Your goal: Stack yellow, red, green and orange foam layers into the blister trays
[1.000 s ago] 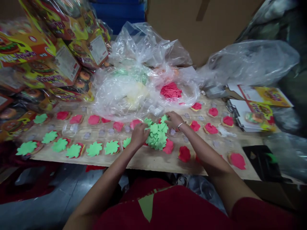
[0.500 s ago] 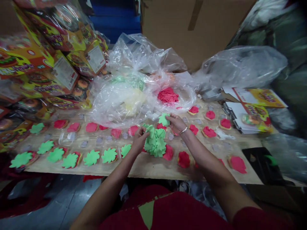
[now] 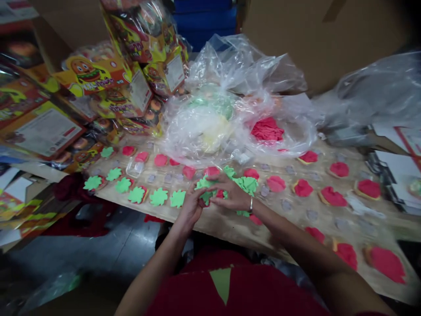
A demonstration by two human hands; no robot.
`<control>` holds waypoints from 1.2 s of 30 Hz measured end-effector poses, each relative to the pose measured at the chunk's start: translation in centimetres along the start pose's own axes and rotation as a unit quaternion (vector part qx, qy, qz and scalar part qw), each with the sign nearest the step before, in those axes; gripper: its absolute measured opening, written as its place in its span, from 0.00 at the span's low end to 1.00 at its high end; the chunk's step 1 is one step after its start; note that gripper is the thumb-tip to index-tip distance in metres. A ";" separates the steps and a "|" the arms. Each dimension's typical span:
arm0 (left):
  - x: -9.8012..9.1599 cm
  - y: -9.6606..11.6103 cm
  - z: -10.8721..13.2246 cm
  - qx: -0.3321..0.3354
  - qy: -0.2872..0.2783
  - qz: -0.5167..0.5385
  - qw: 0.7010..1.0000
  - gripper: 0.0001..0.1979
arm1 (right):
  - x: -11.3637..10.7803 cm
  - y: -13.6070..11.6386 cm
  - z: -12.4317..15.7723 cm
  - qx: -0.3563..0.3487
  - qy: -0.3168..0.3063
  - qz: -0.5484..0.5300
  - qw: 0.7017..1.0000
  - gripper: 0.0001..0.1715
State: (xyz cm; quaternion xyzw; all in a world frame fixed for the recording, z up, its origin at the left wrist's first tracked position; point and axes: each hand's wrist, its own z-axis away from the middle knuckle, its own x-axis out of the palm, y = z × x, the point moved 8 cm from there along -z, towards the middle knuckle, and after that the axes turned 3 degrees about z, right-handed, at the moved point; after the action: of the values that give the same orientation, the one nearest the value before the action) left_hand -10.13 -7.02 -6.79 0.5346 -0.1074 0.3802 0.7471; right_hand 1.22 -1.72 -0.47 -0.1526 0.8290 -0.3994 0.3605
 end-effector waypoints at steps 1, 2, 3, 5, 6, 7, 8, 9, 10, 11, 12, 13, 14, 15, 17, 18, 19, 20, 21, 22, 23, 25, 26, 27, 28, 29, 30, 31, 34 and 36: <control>-0.7 0.5 0.1 0.012 0.006 -0.010 1.000 0.25 | 0.1 0.6 -0.3 0.037 0.016 -0.020 0.999 0.19; -1.4 0.9 0.2 0.023 0.009 -0.019 1.000 0.26 | 0.3 1.5 -0.6 0.085 0.031 -0.046 0.995 0.22; -1.9 1.2 0.4 0.031 0.008 -0.027 0.999 0.27 | 0.8 2.5 -0.7 0.134 0.033 -0.077 0.987 0.24; -2.6 1.6 0.8 0.034 -0.001 -0.041 0.999 0.27 | 2.7 4.0 -0.9 0.206 -0.003 -0.147 0.967 0.26; -3.0 1.7 1.1 0.031 -0.005 -0.046 0.998 0.26 | 3.8 4.4 -1.1 0.225 -0.024 -0.177 0.958 0.26; -3.4 1.9 1.4 0.027 -0.005 -0.048 0.998 0.25 | 4.6 4.6 -1.4 0.233 -0.035 -0.199 0.951 0.24; -3.9 2.1 1.6 0.028 -0.002 -0.046 0.999 0.24 | 5.2 4.7 -1.8 0.236 -0.035 -0.213 0.948 0.22; -4.5 2.6 1.8 0.032 0.007 -0.041 0.999 0.24 | 5.7 4.7 -2.4 0.236 -0.027 -0.222 0.946 0.21; -5.2 3.2 1.9 0.040 0.018 -0.035 0.998 0.23 | 6.2 4.7 -3.2 0.235 -0.016 -0.229 0.944 0.19; -6.0 3.9 1.9 0.050 0.031 -0.027 0.998 0.23 | 6.8 4.5 -4.1 0.231 -0.008 -0.237 0.944 0.18; -6.8 4.8 1.8 0.062 0.045 -0.019 0.997 0.23 | 7.5 4.4 -5.4 0.225 -0.004 -0.246 0.943 0.17; -7.8 5.8 1.7 0.078 0.060 -0.011 0.995 0.23 | 8.4 4.2 -6.8 0.217 0.002 -0.255 0.942 0.16; -8.8 6.9 1.5 0.095 0.076 -0.001 0.993 0.22 | 9.5 4.1 -8.4 0.209 0.007 -0.266 0.941 0.15; -9.9 8.0 1.2 0.115 0.094 0.011 0.989 0.21 | 10.9 4.0 -10.1 0.203 0.011 -0.275 0.940 0.15; -12.4 10.4 0.7 0.158 0.136 0.047 0.977 0.16 | 14.1 4.1 -13.7 0.198 0.013 -0.291 0.936 0.13; -13.8 11.5 0.4 0.180 0.161 0.069 0.968 0.14 | 15.7 4.2 -15.6 0.197 0.013 -0.295 0.935 0.12; -15.2 12.5 0.2 0.199 0.189 0.090 0.957 0.11 | 17.3 4.4 -17.4 0.194 0.014 -0.294 0.936 0.10; -16.6 13.4 0.1 0.215 0.220 0.110 0.945 0.09 | 18.6 4.8 -19.1 0.192 0.016 -0.288 0.938 0.08; -18.0 14.2 0.1 0.230 0.249 0.126 0.932 0.07 | 19.7 5.3 -20.7 0.194 0.019 -0.277 0.941 0.07; -19.4 14.9 0.1 0.243 0.274 0.135 0.921 0.07 | 20.5 6.1 -22.0 0.204 0.019 -0.261 0.943 0.06; -20.6 15.6 0.2 0.253 0.291 0.137 0.912 0.07 | 21.2 7.1 -23.2 0.222 0.011 -0.242 0.945 0.06; -22.6 16.9 0.5 0.271 0.306 0.129 0.903 0.08 | 21.9 9.4 -24.8 0.265 -0.030 -0.191 0.945 0.07; -23.5 17.4 0.7 0.277 0.307 0.119 0.903 0.09 | 22.1 10.6 -25.2 0.280 -0.054 -0.164 0.944 0.07; -24.2 17.8 0.9 0.280 0.309 0.109 0.903 0.10 | 22.0 11.5 -25.5 0.287 -0.076 -0.141 0.945 0.07; -24.9 18.0 1.0 0.280 0.309 0.099 0.903 0.11 | 21.9 12.2 -25.7 0.286 -0.092 -0.121 0.946 0.07; -25.3 18.1 1.0 0.278 0.309 0.090 0.905 0.12 | 21.7 12.8 -25.7 0.281 -0.101 -0.105 0.948 0.07; -25.7 18.1 1.0 0.275 0.307 0.083 0.907 0.13 | 21.5 13.2 -25.6 0.278 -0.099 -0.096 0.951 0.08; -25.8 18.0 0.8 0.270 0.303 0.077 0.911 0.13 | 21.2 13.4 -25.5 0.273 -0.094 -0.083 0.954 0.09; -25.6 17.3 0.1 0.257 0.288 0.081 0.919 0.14 | 20.5 12.8 -24.9 0.241 -0.082 0.021 0.967 0.14; -25.2 17.0 -0.3 0.249 0.280 0.085 0.923 0.14 | 20.3 11.8 -24.7 0.204 -0.087 0.115 0.968 0.16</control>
State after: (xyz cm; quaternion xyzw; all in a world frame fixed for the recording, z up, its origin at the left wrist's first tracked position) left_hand -39.18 -15.83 -9.01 0.5642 0.1597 0.5909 0.5541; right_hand -30.20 8.44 -8.88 -0.0137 0.7070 -0.5015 0.4985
